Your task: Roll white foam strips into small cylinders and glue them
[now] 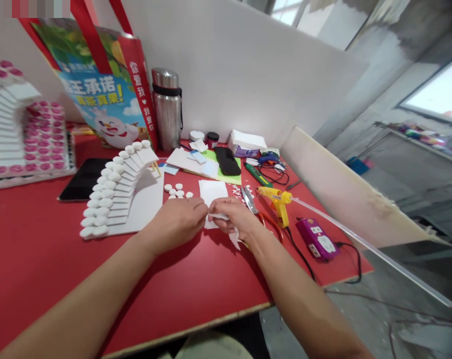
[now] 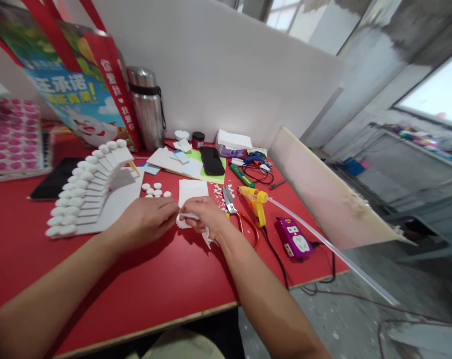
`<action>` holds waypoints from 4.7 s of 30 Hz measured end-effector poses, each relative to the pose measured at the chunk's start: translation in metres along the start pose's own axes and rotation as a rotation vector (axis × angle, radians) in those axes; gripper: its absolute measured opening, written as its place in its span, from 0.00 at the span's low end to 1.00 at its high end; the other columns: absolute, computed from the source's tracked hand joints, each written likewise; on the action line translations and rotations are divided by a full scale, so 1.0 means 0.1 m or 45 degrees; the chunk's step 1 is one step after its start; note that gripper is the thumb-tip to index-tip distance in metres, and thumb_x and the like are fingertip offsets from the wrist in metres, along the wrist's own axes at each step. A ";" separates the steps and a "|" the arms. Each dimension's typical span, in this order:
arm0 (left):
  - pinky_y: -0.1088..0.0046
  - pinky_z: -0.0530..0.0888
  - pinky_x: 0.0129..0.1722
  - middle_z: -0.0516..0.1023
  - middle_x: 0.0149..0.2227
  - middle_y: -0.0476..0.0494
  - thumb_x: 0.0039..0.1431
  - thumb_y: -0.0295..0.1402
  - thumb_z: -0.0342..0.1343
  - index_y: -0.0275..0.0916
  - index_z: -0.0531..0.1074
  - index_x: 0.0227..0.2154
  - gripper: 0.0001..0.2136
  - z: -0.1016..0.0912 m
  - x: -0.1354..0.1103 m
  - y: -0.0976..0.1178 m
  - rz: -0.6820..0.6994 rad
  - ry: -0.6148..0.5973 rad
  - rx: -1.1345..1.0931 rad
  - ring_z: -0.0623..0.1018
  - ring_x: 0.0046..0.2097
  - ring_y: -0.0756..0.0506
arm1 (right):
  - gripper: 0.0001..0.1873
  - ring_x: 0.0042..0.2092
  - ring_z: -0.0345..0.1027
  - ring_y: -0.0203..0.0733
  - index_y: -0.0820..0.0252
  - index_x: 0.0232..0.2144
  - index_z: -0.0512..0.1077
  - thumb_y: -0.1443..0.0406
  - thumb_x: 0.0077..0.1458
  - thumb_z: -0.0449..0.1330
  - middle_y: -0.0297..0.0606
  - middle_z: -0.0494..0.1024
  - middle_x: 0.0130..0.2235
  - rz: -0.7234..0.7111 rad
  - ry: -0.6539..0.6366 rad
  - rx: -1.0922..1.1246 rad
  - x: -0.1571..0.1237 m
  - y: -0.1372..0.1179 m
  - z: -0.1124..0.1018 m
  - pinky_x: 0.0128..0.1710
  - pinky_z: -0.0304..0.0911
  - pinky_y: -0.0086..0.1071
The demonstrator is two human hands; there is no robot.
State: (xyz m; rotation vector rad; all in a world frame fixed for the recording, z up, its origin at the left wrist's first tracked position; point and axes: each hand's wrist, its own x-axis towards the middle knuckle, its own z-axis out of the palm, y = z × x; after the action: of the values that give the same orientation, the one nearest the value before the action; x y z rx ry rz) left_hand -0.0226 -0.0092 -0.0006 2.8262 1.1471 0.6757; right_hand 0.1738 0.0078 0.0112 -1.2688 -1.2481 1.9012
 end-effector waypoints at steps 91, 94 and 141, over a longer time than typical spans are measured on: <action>0.63 0.75 0.44 0.84 0.45 0.35 0.74 0.33 0.43 0.34 0.76 0.51 0.17 0.09 0.05 0.20 -0.425 0.188 -0.400 0.82 0.44 0.39 | 0.13 0.25 0.64 0.36 0.58 0.28 0.71 0.55 0.52 0.64 0.30 0.71 0.23 -0.559 0.440 -0.299 -0.04 0.08 0.17 0.24 0.60 0.30; 0.64 0.75 0.46 0.85 0.44 0.37 0.73 0.33 0.45 0.36 0.77 0.48 0.15 0.09 0.05 0.21 -0.457 0.223 -0.465 0.83 0.45 0.40 | 0.12 0.25 0.64 0.36 0.57 0.28 0.70 0.56 0.54 0.63 0.30 0.71 0.23 -0.607 0.462 -0.388 -0.04 0.08 0.17 0.25 0.58 0.30; 0.67 0.74 0.43 0.84 0.36 0.43 0.67 0.34 0.56 0.39 0.84 0.38 0.11 0.09 0.09 0.11 -0.663 0.497 -0.992 0.80 0.38 0.45 | 0.18 0.20 0.66 0.33 0.59 0.31 0.72 0.58 0.46 0.76 0.33 0.80 0.25 -0.274 0.133 0.381 0.00 0.06 0.13 0.22 0.69 0.29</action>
State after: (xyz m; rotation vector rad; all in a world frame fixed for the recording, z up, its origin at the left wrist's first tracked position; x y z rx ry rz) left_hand -0.0062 -0.0097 -0.0030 1.7139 1.2216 1.2886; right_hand 0.1625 0.0000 0.0080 -1.0196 -0.9616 1.7640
